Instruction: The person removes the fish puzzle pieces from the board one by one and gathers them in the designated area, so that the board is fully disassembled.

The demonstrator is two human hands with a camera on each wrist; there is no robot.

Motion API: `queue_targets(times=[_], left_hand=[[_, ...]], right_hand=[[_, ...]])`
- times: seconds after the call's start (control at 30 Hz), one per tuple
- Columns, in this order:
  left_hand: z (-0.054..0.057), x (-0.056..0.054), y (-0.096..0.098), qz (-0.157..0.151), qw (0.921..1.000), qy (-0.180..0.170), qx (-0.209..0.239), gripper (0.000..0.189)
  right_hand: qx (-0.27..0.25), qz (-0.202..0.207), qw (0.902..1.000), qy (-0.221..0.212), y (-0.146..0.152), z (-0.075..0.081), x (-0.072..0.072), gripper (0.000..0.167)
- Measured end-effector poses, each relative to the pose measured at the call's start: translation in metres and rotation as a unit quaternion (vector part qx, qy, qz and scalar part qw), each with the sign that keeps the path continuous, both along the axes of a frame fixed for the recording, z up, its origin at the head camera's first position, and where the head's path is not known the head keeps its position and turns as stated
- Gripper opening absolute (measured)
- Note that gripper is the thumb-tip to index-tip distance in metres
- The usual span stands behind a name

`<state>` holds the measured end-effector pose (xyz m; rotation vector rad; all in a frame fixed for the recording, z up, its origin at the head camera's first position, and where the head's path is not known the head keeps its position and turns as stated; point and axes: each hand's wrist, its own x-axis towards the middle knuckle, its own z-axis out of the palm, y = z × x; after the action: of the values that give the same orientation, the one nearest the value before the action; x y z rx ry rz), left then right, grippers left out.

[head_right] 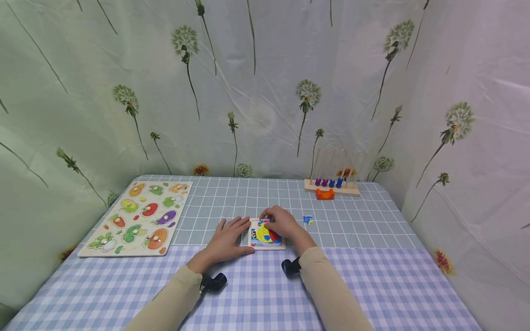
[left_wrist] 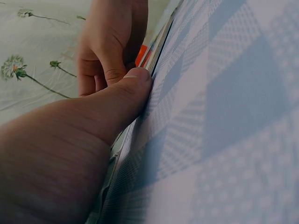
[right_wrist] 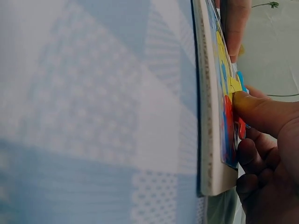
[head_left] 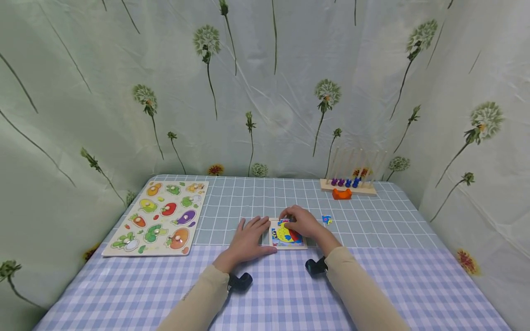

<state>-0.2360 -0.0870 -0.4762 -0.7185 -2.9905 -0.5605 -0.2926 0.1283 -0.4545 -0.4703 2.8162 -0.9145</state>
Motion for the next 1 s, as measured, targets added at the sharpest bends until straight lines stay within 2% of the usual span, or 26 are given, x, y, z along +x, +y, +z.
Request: queue_targets(times=[0.3, 0.7, 1.0], left_hand=[[0.0006, 0.0003, 0.0, -0.002, 1.0, 0.002, -0.001, 0.086], [-0.0025, -0.001, 0.0001, -0.001, 1.0, 0.002, 0.008, 0.086], [-0.0024, -0.0014, 0.0, 0.0, 1.0, 0.0, 0.007, 0.086]], right_hand=[[0.001, -0.006, 1.0, 0.002, 0.0011, -0.0022, -0.0007, 0.02], [-0.004, 0.006, 1.0, 0.005, -0.0005, 0.003, 0.0062, 0.018], [-0.001, 0.01, 0.9999, -0.006, 0.0018, 0.0033, 0.0041, 0.02]])
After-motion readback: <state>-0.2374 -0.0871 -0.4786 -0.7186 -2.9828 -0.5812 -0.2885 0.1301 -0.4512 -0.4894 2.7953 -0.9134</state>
